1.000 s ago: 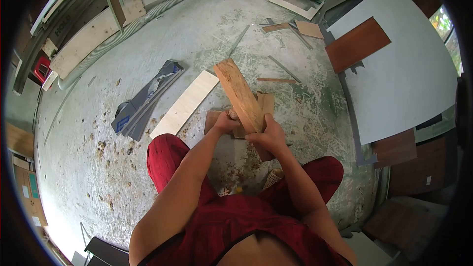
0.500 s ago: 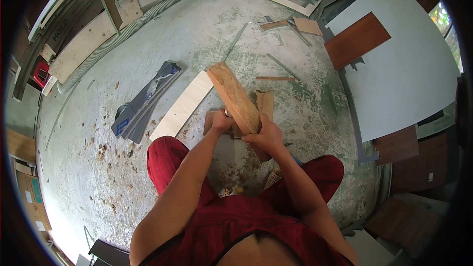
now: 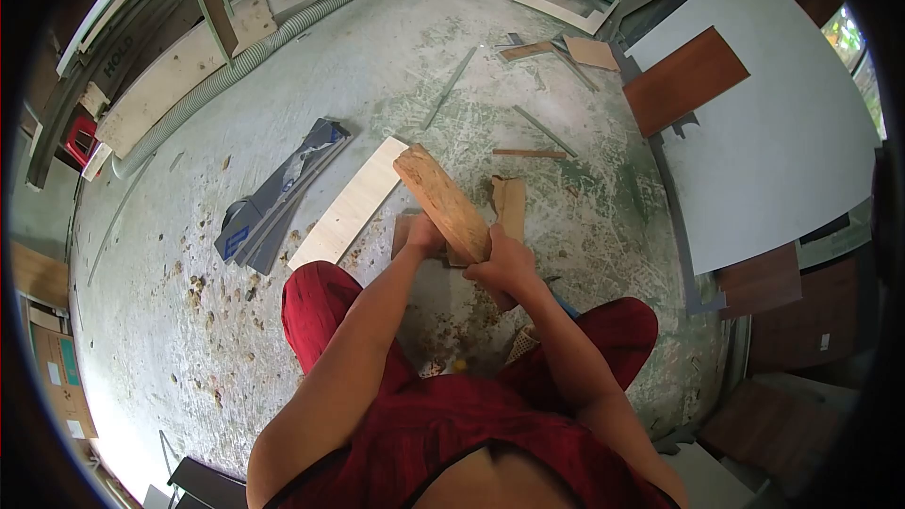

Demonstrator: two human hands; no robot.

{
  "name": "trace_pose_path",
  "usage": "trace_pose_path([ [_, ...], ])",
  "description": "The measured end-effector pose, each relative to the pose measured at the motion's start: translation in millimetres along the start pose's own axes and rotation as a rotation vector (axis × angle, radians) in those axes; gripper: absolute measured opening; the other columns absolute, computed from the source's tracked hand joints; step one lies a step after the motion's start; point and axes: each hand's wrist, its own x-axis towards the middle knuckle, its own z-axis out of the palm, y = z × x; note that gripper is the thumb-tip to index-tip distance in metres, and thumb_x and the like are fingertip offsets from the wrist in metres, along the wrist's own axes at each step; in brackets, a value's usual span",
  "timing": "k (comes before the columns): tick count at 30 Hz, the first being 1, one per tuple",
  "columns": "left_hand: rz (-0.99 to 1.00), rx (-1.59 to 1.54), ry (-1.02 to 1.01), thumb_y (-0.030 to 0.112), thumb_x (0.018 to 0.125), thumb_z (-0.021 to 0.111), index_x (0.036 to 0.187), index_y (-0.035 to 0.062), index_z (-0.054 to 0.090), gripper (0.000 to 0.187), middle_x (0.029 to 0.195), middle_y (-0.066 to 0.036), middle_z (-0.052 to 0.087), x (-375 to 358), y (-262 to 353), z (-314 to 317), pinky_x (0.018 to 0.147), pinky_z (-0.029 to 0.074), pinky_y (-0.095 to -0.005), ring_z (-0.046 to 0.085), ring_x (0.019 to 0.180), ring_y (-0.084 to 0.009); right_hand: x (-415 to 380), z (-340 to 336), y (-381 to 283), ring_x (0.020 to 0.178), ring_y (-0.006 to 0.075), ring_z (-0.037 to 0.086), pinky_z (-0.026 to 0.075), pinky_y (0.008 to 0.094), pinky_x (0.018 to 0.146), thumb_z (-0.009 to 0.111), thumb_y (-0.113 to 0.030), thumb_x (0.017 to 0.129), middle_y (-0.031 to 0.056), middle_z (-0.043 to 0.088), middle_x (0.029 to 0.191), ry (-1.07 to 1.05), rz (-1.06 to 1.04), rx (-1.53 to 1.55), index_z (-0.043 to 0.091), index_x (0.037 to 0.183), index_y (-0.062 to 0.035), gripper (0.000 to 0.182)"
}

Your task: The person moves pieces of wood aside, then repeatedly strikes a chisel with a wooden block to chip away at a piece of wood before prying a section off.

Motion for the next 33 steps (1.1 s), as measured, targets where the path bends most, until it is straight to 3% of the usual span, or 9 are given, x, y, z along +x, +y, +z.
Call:
trace_pose_path([
  [1,0.048,0.182,0.001,0.023,0.082,0.064,0.11,0.0032,0.06,0.034,0.108,-0.014,0.065,-4,14,-4,0.079,0.048,-0.0334,0.062,0.097,-0.0251,0,0,0,0.088,0.0357,0.062,0.047,0.0399,0.078,0.076,-0.038,0.055,0.0191,0.063,0.091,-0.004,-0.003,0.004,0.044,0.114,-0.0017,0.076],
  [4,0.021,0.292,-0.042,0.025,0.081,0.064,0.111,0.0025,0.059,0.037,0.109,-0.015,0.064,-16,54,-13,0.081,0.048,-0.0332,0.06,0.1,-0.027,2,0,2,0.09,0.0357,0.061,0.047,0.0398,0.079,0.076,-0.038,0.055,0.0194,0.063,0.092,-0.028,-0.001,-0.018,0.044,0.115,-0.0014,0.078],
  [10,0.098,0.036,-0.082,0.021,0.083,0.062,0.111,0.0044,0.06,0.033,0.113,-0.013,0.062,-14,45,-13,0.086,0.046,-0.0324,0.058,0.105,-0.0255,0,-2,1,0.091,0.0363,0.061,0.046,0.0402,0.08,0.076,-0.038,0.054,0.02,0.062,0.094,-0.02,-0.004,0.002,0.044,0.117,-0.0005,0.079],
  [14,0.175,0.331,-0.106,0.018,0.084,0.06,0.113,0.0046,0.058,0.032,0.114,-0.01,0.062,-1,18,-8,0.087,0.046,-0.032,0.058,0.105,-0.0236,2,0,1,0.092,0.0367,0.061,0.046,0.0405,0.08,0.076,-0.037,0.055,0.0203,0.062,0.095,-0.028,0.007,-0.008,0.044,0.117,-0.0005,0.079],
  [22,0.066,0.218,-0.172,0.018,0.088,0.054,0.12,0.0086,0.055,0.033,0.121,-0.006,0.059,-8,36,-12,0.095,0.041,-0.0287,0.053,0.114,-0.0207,2,1,1,0.091,0.0369,0.061,0.047,0.0406,0.08,0.075,-0.037,0.055,0.0204,0.062,0.094,-0.021,-0.004,0.007,0.044,0.116,-0.0004,0.078],
  [25,0.122,0.405,-0.172,0.017,0.089,0.052,0.122,0.0085,0.054,0.033,0.122,-0.005,0.059,-5,33,-10,0.097,0.039,-0.0283,0.051,0.116,-0.0197,2,3,2,0.091,0.0368,0.061,0.047,0.0408,0.08,0.076,-0.038,0.055,0.0204,0.062,0.094,-0.01,-0.016,0.005,0.044,0.115,-0.0004,0.078],
  [28,0.123,0.337,-0.158,0.014,0.09,0.053,0.121,0.0066,0.053,0.033,0.121,-0.005,0.059,-4,31,-9,0.095,0.04,-0.0285,0.052,0.114,-0.0184,2,3,1,0.091,0.0367,0.061,0.047,0.0407,0.079,0.076,-0.038,0.055,0.0204,0.062,0.094,-0.006,-0.005,-0.001,0.044,0.114,-0.0005,0.077],
  [33,-0.041,-0.025,-0.13,0.007,0.087,0.056,0.12,0.0037,0.053,0.033,0.119,-0.007,0.06,-14,54,-12,0.09,0.043,-0.0281,0.055,0.108,-0.0168,2,3,2,0.09,0.0368,0.061,0.047,0.0409,0.078,0.076,-0.038,0.055,0.0199,0.062,0.092,-0.007,-0.016,0.0,0.044,0.113,-0.0004,0.076],
])
